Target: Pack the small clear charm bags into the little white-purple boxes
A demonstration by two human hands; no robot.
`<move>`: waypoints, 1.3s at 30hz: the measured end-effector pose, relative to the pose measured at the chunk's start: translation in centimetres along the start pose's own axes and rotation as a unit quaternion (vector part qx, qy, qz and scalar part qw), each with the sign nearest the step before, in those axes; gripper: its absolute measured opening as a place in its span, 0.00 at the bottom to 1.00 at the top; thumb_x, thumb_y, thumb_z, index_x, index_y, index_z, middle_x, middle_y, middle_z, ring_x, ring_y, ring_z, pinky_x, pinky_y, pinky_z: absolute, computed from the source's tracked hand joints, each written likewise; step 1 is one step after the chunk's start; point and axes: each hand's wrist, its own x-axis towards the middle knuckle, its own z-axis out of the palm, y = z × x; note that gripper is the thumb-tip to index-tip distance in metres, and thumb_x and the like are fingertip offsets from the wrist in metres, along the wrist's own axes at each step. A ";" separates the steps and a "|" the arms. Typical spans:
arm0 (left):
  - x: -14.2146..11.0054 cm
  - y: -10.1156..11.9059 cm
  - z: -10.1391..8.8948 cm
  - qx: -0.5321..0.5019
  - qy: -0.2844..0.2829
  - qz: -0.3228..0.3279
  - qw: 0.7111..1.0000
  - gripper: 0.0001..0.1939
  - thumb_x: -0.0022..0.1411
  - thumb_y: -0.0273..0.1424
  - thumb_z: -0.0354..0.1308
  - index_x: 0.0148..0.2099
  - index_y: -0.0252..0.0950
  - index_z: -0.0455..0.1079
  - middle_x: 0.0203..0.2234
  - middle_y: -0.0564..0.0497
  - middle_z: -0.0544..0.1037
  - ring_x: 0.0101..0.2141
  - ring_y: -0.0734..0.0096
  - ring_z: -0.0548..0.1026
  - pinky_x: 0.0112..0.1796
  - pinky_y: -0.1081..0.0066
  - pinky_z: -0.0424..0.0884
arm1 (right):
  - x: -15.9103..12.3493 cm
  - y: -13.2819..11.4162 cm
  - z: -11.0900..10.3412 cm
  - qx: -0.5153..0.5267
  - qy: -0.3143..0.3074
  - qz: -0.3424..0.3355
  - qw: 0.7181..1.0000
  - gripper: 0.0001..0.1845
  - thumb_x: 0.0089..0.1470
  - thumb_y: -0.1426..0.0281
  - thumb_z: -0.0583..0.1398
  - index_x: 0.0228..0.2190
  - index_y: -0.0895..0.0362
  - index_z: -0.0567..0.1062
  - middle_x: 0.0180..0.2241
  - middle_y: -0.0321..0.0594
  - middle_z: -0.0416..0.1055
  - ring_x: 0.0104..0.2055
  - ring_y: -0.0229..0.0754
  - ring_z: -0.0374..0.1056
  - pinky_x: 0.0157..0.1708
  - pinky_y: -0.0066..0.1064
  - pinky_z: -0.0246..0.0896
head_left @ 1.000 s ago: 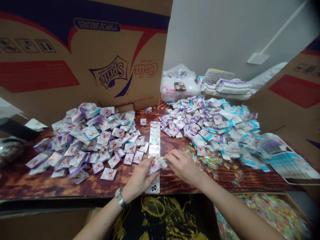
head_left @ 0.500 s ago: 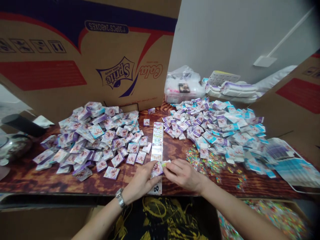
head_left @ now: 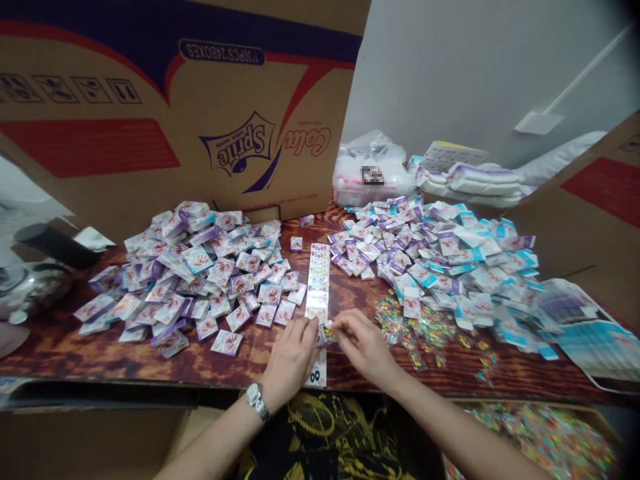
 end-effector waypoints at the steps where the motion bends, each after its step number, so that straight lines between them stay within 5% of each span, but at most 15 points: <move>1: -0.1 0.0 0.2 0.001 0.004 0.001 1.000 0.24 0.59 0.24 0.49 0.58 0.32 0.54 0.44 0.39 0.68 0.47 0.55 0.67 0.44 0.56 0.69 | -0.2 0.1 0.2 -0.004 0.010 -0.029 1.000 0.07 0.57 0.76 0.52 0.36 0.55 0.69 0.36 0.43 0.67 0.40 0.42 0.66 0.39 0.33 0.64; 4: -0.1 -0.1 0.6 -0.015 0.028 0.006 0.999 0.26 0.59 0.25 0.50 0.59 0.31 0.52 0.43 0.39 0.68 0.44 0.57 0.69 0.43 0.58 0.70 | -0.6 0.0 0.6 -0.010 0.029 -0.089 0.996 0.11 0.57 0.78 0.51 0.37 0.55 0.70 0.38 0.44 0.67 0.42 0.42 0.66 0.42 0.35 0.64; 10: 0.4 0.4 0.5 -0.015 0.062 0.024 0.998 0.28 0.59 0.25 0.50 0.60 0.32 0.49 0.44 0.39 0.68 0.43 0.57 0.69 0.43 0.59 0.70 | -0.4 -0.8 1.1 0.038 0.044 0.058 0.997 0.06 0.57 0.73 0.53 0.36 0.55 0.70 0.34 0.41 0.69 0.37 0.41 0.67 0.35 0.31 0.66; 19: 0.2 0.5 0.2 -0.029 0.051 0.022 0.998 0.27 0.59 0.24 0.49 0.61 0.32 0.49 0.44 0.39 0.68 0.45 0.58 0.69 0.44 0.60 0.70 | 0.0 -1.3 -0.6 0.019 -0.063 0.005 0.998 0.11 0.59 0.71 0.52 0.44 0.54 0.67 0.38 0.42 0.70 0.41 0.43 0.65 0.40 0.35 0.64; 26: 0.1 0.9 -0.3 -0.042 0.046 0.029 0.998 0.29 0.60 0.24 0.48 0.62 0.34 0.47 0.46 0.39 0.68 0.47 0.58 0.68 0.47 0.59 0.68 | 0.2 -1.0 -0.7 -0.041 0.014 -0.006 0.999 0.07 0.57 0.70 0.56 0.37 0.53 0.74 0.40 0.45 0.67 0.45 0.46 0.62 0.43 0.40 0.62; 31: 0.6 1.5 -1.3 -0.128 0.040 -0.001 0.991 0.26 0.61 0.26 0.50 0.60 0.39 0.50 0.45 0.43 0.69 0.45 0.62 0.70 0.44 0.63 0.70 | 0.5 -0.9 -1.7 0.019 -0.080 -0.030 0.996 0.13 0.59 0.71 0.53 0.45 0.52 0.71 0.48 0.45 0.64 0.50 0.44 0.62 0.48 0.38 0.61; 35: 0.7 1.7 -1.3 -0.146 0.039 0.000 0.989 0.19 0.60 0.24 0.50 0.54 0.39 0.56 0.43 0.45 0.70 0.43 0.64 0.71 0.43 0.64 0.71 | 0.6 -1.2 -1.4 0.043 -0.055 0.028 0.997 0.09 0.58 0.71 0.54 0.39 0.54 0.71 0.41 0.43 0.67 0.43 0.42 0.66 0.41 0.33 0.64; 39: 0.5 1.2 -0.7 -0.094 0.066 0.026 0.993 0.20 0.59 0.22 0.49 0.54 0.37 0.56 0.46 0.42 0.69 0.47 0.61 0.69 0.46 0.61 0.70 | 0.1 -1.7 0.1 0.132 0.018 0.148 0.980 0.14 0.55 0.69 0.57 0.45 0.54 0.66 0.37 0.40 0.70 0.36 0.40 0.68 0.33 0.29 0.67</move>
